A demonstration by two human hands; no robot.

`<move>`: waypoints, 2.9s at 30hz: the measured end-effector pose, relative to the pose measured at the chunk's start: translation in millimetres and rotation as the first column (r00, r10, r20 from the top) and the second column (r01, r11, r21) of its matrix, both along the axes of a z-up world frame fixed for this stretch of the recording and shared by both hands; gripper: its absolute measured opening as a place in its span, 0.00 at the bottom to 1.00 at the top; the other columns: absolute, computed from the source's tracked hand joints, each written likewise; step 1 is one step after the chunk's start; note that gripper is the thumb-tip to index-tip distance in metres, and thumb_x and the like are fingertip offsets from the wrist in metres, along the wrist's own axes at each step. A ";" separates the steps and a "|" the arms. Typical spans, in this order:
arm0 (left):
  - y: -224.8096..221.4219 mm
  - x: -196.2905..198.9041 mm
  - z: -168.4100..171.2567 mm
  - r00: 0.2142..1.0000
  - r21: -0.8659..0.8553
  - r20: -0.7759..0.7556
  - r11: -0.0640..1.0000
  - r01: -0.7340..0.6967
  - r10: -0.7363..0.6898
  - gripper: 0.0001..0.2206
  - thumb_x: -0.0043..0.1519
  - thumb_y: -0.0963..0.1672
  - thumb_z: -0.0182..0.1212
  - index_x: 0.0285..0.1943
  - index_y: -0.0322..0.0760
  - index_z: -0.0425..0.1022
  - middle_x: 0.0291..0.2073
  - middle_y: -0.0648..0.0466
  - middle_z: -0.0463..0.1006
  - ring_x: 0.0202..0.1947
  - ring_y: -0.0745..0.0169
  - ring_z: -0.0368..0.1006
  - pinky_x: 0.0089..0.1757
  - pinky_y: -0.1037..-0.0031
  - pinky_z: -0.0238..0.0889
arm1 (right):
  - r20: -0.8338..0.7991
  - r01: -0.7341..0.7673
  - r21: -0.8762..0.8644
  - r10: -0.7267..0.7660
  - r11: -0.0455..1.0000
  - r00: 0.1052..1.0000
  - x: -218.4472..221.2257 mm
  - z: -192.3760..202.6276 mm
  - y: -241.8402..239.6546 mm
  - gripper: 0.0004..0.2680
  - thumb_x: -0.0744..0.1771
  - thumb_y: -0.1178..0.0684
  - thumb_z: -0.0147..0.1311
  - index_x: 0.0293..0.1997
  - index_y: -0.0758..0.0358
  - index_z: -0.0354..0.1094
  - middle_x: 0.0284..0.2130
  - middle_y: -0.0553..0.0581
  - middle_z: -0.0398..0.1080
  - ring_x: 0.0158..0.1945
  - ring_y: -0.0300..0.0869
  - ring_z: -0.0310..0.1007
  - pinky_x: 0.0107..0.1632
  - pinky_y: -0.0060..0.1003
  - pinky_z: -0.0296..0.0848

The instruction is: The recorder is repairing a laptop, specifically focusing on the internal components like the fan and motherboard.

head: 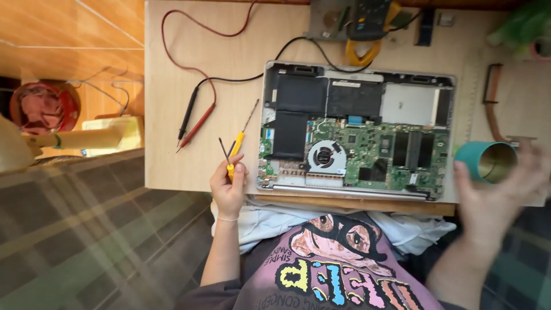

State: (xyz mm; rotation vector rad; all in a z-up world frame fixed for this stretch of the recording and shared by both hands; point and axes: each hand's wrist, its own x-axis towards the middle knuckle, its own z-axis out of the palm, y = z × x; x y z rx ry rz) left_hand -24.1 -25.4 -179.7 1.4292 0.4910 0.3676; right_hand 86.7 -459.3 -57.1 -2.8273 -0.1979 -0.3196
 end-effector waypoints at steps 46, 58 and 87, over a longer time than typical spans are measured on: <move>-78.4 17.1 147.5 0.722 0.666 0.111 0.590 0.456 -0.683 0.14 0.61 0.37 0.69 0.55 0.31 0.72 0.46 0.44 0.82 0.41 0.50 0.84 0.42 0.70 0.77 | 0.477 -0.509 0.344 0.320 0.789 0.818 -16.7 -97.8 76.8 0.52 0.58 0.42 0.78 0.81 0.42 0.24 0.58 0.62 0.54 0.59 0.56 0.62 0.60 0.55 0.72; -99.9 35.0 133.3 0.659 0.724 0.094 0.505 0.469 -0.747 0.15 0.61 0.42 0.74 0.53 0.32 0.74 0.35 0.51 0.80 0.31 0.56 0.78 0.33 0.70 0.69 | 0.499 -0.582 0.340 0.383 0.739 0.777 -17.6 -106.6 73.3 0.49 0.58 0.42 0.77 0.81 0.42 0.29 0.58 0.62 0.54 0.57 0.59 0.65 0.57 0.54 0.73; -108.3 39.3 115.6 0.663 0.789 0.016 0.417 0.451 -0.748 0.14 0.61 0.42 0.73 0.50 0.30 0.75 0.26 0.53 0.75 0.26 0.57 0.73 0.30 0.68 0.64 | 0.431 -0.600 0.307 0.454 0.739 0.780 -19.2 -107.3 71.5 0.45 0.60 0.43 0.78 0.79 0.47 0.37 0.58 0.61 0.56 0.59 0.58 0.66 0.58 0.54 0.72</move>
